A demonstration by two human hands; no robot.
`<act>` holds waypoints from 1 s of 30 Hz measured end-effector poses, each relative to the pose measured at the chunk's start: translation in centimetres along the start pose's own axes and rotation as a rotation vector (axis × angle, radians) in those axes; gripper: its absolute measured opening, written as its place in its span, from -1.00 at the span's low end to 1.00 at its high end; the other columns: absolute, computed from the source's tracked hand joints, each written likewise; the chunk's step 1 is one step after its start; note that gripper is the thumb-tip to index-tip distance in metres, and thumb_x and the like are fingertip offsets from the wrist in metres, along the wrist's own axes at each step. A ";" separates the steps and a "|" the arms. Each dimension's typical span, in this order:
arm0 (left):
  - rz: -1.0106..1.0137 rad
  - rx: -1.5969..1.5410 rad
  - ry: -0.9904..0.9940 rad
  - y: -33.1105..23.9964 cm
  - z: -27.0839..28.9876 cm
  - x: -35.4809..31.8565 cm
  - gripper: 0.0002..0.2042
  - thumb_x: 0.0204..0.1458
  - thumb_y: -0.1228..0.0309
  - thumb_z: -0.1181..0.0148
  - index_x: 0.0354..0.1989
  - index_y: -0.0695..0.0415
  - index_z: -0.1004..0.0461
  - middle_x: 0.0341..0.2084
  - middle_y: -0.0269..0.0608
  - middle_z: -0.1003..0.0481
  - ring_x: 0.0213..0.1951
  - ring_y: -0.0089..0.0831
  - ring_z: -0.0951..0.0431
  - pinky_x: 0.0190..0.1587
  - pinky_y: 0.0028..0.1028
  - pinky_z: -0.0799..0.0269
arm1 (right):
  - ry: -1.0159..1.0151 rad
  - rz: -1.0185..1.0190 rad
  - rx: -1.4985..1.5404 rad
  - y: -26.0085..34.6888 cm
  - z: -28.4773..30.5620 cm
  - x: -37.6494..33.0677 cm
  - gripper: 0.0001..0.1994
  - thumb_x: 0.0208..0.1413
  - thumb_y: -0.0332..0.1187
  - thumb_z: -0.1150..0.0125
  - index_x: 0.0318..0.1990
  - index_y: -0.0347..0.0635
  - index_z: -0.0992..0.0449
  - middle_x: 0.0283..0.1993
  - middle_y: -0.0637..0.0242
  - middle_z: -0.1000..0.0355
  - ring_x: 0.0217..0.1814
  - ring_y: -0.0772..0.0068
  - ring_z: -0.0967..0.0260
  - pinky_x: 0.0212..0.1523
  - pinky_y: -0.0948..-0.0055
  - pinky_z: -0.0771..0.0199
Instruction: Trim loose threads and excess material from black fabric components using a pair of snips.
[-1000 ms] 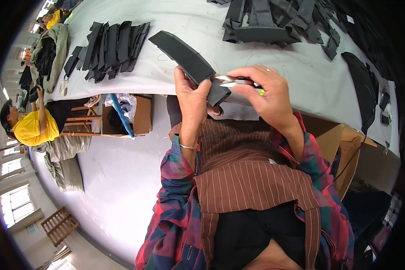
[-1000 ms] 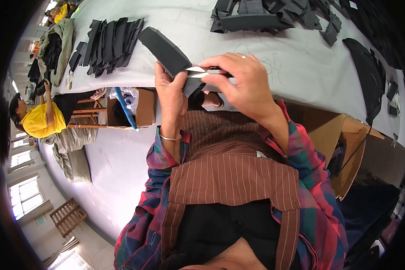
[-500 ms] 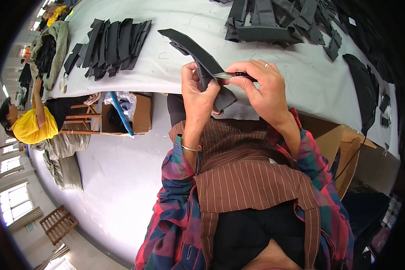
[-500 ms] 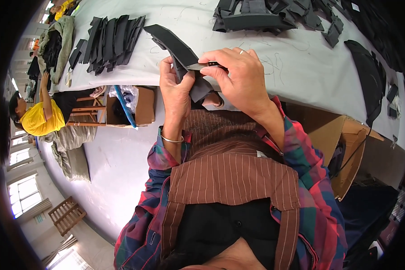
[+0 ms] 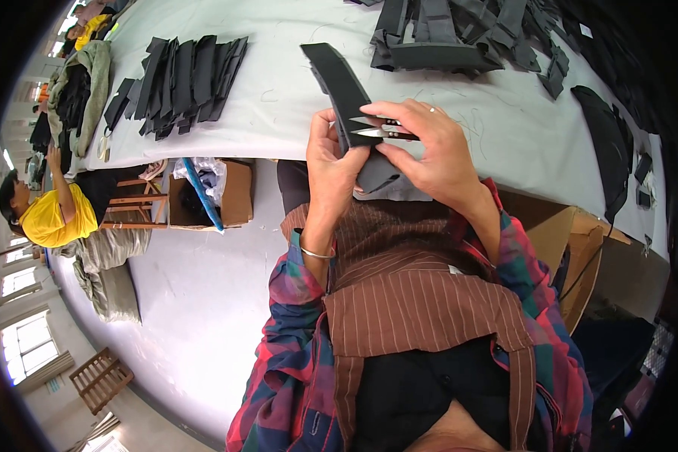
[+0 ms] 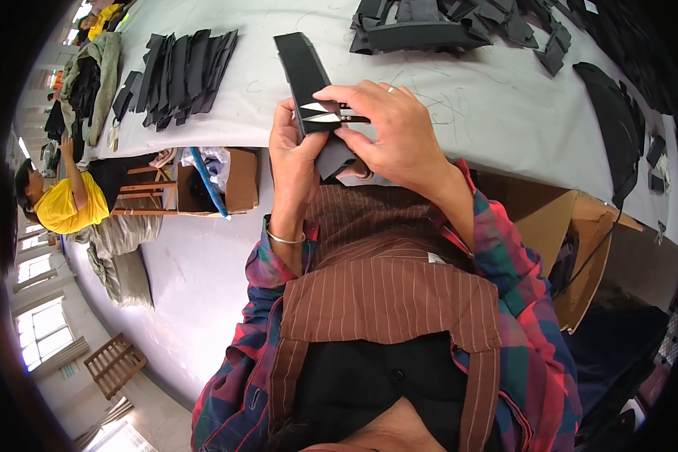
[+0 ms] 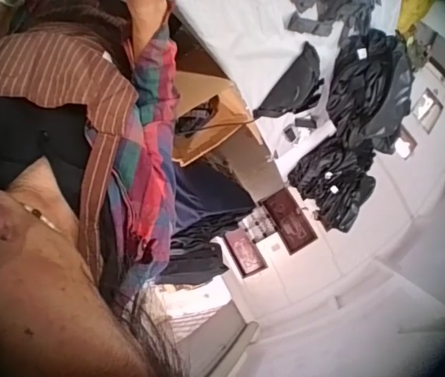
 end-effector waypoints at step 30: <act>-0.016 0.155 0.107 -0.6 2.6 -1.0 -0.82 0.16 0.32 -0.13 -0.28 0.18 -0.35 -0.40 -0.43 -0.39 -0.34 -0.74 -0.30 -0.28 -0.69 -0.27 | -0.029 -0.313 0.319 -2.7 1.8 -0.7 -0.75 0.05 -0.22 -0.26 -0.17 -0.14 -0.54 -0.33 0.43 -0.50 -0.32 0.49 -0.38 -0.18 0.51 -0.31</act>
Point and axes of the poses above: each hand's wrist, its own x-axis towards the middle knuckle, its own z-axis out of the back of the hand, y = z × x, the point moved 4 cm from there along x, towards the middle knuckle
